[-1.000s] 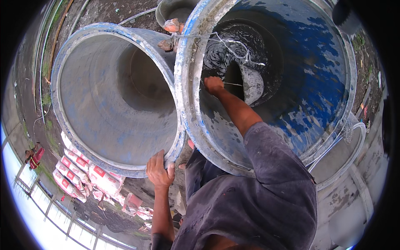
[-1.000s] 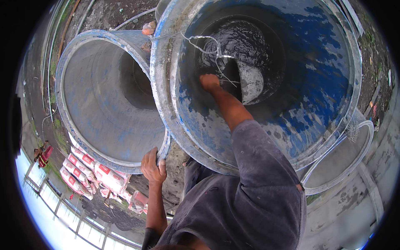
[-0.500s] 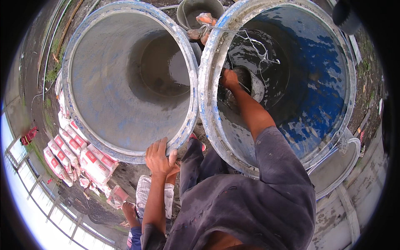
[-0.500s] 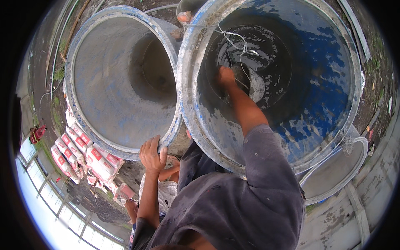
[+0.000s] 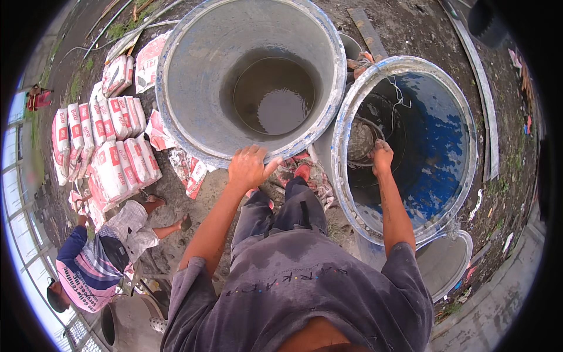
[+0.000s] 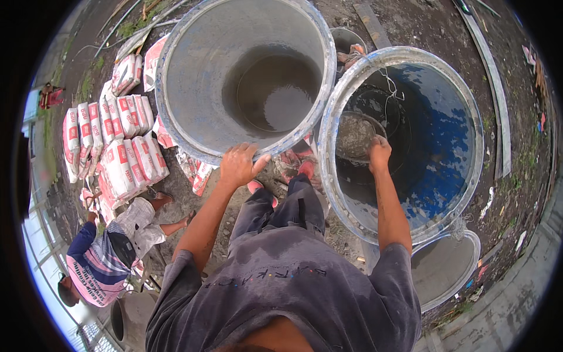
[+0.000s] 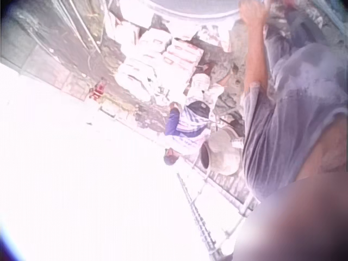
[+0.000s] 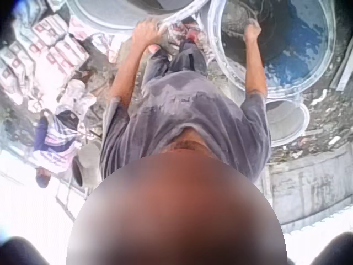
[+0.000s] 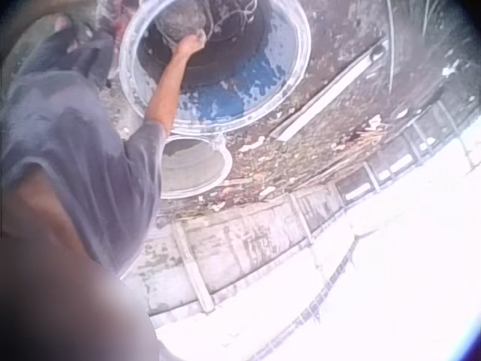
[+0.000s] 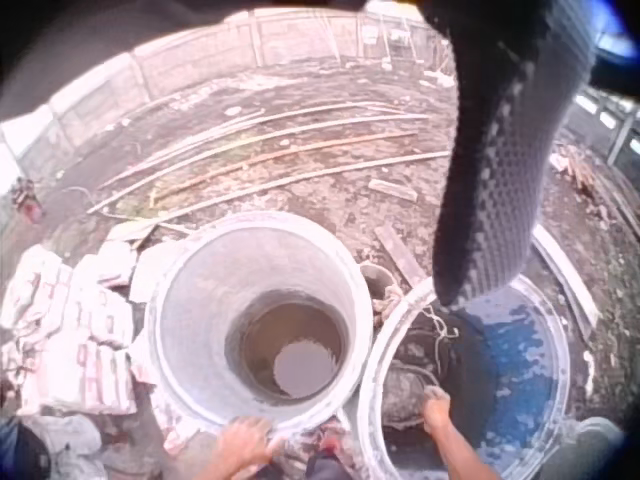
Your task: The person walks to a pile of cement bags, picks up a bag, tears it open, and pours the contents into a cement mixer. They then scoop wet cement from the mixer with a bucket and return it to a water bucket, repeating the scoop-and-return cycle.
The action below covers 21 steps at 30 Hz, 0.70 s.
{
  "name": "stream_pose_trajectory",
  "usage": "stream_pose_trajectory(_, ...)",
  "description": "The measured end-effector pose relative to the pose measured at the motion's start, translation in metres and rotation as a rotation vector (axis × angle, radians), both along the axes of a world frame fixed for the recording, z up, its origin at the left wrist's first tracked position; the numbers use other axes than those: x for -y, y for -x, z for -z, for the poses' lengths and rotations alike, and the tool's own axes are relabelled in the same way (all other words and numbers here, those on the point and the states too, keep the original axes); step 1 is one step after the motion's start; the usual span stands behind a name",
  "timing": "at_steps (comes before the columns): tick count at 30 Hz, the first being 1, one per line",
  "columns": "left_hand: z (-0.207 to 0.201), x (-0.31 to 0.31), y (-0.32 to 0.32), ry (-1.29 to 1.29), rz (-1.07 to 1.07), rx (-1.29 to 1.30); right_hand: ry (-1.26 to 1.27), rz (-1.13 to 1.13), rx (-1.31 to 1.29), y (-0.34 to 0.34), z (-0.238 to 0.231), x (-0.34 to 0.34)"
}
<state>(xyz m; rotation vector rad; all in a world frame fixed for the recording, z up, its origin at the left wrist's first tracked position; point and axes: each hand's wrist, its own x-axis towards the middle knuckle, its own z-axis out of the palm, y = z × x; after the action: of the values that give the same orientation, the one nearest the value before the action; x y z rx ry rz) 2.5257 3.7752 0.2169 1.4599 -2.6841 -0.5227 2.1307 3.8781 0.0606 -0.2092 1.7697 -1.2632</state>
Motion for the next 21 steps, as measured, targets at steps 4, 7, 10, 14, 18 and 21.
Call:
stream_pose_trajectory(4, 0.004, -0.005, -0.010, -0.058, -0.075, -0.070, 0.156, 0.261, 0.098, 0.004, -0.122, 0.004)
stream_pose_trajectory(7, 0.010, -0.009, -0.014, -0.083, -0.099, -0.124, 0.231, 0.447, -0.040, 0.008, -0.204, -0.007)
stream_pose_trajectory(10, 0.010, -0.012, -0.021, -0.038, -0.117, -0.378, 0.408, 0.475, -0.097, 0.024, -0.275, -0.023)
stream_pose_trajectory(14, 0.008, -0.017, -0.062, 0.160, -0.227, -0.844, 0.591, 0.362, -0.432, 0.045, -0.354, -0.032)
stream_pose_trajectory(18, 0.031, -0.048, -0.167, 0.209, -0.560, -0.953, 0.766, 0.013, -0.702, 0.038, -0.445, -0.011)
stream_pose_trajectory(21, 0.068, -0.101, -0.266, 0.124, -0.916, -0.868, 0.956, -0.127, -0.465, 0.001, -0.509, -0.007)
